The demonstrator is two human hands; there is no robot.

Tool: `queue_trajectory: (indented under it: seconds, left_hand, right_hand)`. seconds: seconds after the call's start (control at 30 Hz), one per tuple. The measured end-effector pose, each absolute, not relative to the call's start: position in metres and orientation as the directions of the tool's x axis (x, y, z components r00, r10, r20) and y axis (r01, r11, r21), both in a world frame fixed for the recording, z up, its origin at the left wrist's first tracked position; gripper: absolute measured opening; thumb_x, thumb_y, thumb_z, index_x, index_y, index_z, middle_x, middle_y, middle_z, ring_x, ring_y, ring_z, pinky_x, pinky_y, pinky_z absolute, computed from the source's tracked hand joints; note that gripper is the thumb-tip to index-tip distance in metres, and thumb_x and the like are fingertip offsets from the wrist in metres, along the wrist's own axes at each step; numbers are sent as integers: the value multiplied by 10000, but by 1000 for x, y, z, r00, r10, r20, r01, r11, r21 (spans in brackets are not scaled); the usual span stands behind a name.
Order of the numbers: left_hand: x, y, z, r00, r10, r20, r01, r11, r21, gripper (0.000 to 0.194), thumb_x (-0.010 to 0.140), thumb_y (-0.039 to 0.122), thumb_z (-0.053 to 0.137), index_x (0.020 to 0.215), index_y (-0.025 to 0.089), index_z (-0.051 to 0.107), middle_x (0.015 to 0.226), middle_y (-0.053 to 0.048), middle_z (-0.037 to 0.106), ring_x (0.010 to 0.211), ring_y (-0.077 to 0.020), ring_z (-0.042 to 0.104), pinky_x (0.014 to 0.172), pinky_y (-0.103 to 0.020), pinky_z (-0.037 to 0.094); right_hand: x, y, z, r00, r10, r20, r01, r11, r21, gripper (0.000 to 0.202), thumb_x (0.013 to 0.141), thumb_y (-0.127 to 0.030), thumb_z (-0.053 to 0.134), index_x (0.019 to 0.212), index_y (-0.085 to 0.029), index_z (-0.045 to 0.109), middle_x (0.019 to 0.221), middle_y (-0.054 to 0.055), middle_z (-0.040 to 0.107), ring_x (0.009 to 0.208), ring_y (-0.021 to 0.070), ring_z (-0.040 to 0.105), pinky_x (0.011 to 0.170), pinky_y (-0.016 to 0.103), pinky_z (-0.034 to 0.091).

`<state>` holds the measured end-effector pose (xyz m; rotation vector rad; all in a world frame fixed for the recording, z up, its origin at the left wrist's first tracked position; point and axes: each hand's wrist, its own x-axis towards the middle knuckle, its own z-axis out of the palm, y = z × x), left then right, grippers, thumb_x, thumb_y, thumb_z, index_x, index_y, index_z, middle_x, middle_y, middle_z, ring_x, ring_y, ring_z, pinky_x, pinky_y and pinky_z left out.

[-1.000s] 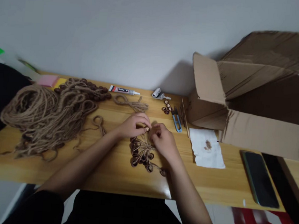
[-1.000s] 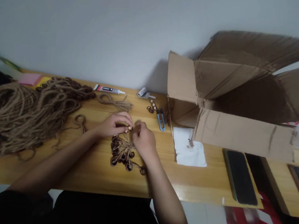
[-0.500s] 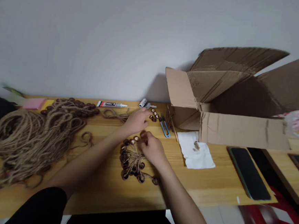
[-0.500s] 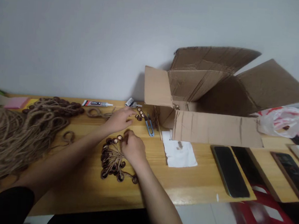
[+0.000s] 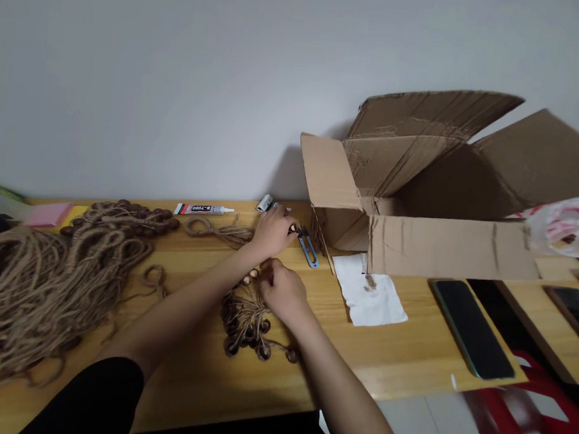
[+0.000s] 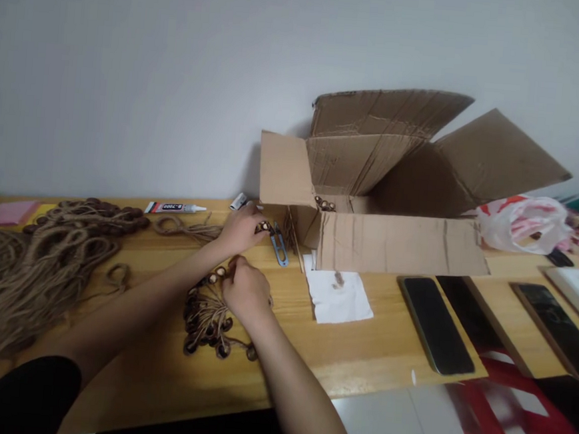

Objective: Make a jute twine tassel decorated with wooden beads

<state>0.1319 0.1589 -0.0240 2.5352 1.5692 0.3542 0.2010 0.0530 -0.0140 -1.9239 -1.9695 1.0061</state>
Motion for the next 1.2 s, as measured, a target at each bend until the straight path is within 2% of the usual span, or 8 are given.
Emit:
queue_trajectory:
  seconds: [0.13, 0.33, 0.53, 0.7, 0.97, 1.2]
  left_hand:
    - [136, 161, -23, 415, 904, 105, 877, -428, 217, 196, 822, 233, 579, 951, 181, 718, 1047, -126, 588, 1019, -277, 557, 861, -387, 452]
    - [136, 162, -18, 397, 913, 97, 873, -408, 267, 164, 796, 202, 591, 901, 189, 716, 1019, -102, 601, 1007, -256, 559, 854, -363, 458]
    - [129, 164, -16, 406, 909, 93, 868, -416, 271, 238, 771, 290, 648, 975, 179, 699, 1082, -111, 617, 1058, -282, 565, 903, -403, 448]
    - [128, 163, -17, 408, 912, 46, 880, -406, 245, 241, 764, 318, 657, 956, 180, 699, 1075, -113, 620, 1042, -287, 575, 894, -406, 457]
    - [122, 158, -20, 372, 927, 58, 896, -374, 240, 477, 747, 334, 685, 1178, 152, 592, 1152, -128, 606, 1121, -304, 549, 944, -419, 441]
    - [114, 149, -21, 346, 936, 56, 903, -349, 250, 509, 765, 302, 658, 1237, 148, 548, 1157, -129, 610, 1135, -302, 548, 944, -418, 439]
  right_hand:
    - [201, 53, -13, -126, 939, -319, 811, -88, -578, 294, 796, -201, 458, 1057, -201, 596, 1009, 99, 717, 923, 257, 658, 658, 298, 376]
    - [200, 53, -12, -121, 936, -330, 817, -95, -569, 286, 804, -204, 457, 1059, -202, 588, 1008, 89, 717, 931, 240, 657, 667, 289, 374]
    - [200, 52, -13, -126, 939, -320, 814, -87, -575, 267, 813, -231, 466, 1051, -207, 586, 1017, 87, 713, 942, 235, 655, 673, 289, 377]
    - [200, 52, -11, -132, 935, -328, 822, -82, -563, 267, 822, -227, 451, 1052, -204, 584, 1019, 96, 714, 945, 251, 658, 668, 300, 379]
    - [200, 52, -10, -140, 935, -324, 827, -69, -558, 272, 831, -241, 445, 1064, -206, 580, 1021, 102, 715, 947, 261, 662, 668, 306, 382]
    - [200, 52, -8, -147, 935, -322, 822, -65, -566, 264, 848, -262, 432, 1057, -200, 580, 1012, 108, 716, 944, 268, 665, 660, 310, 380]
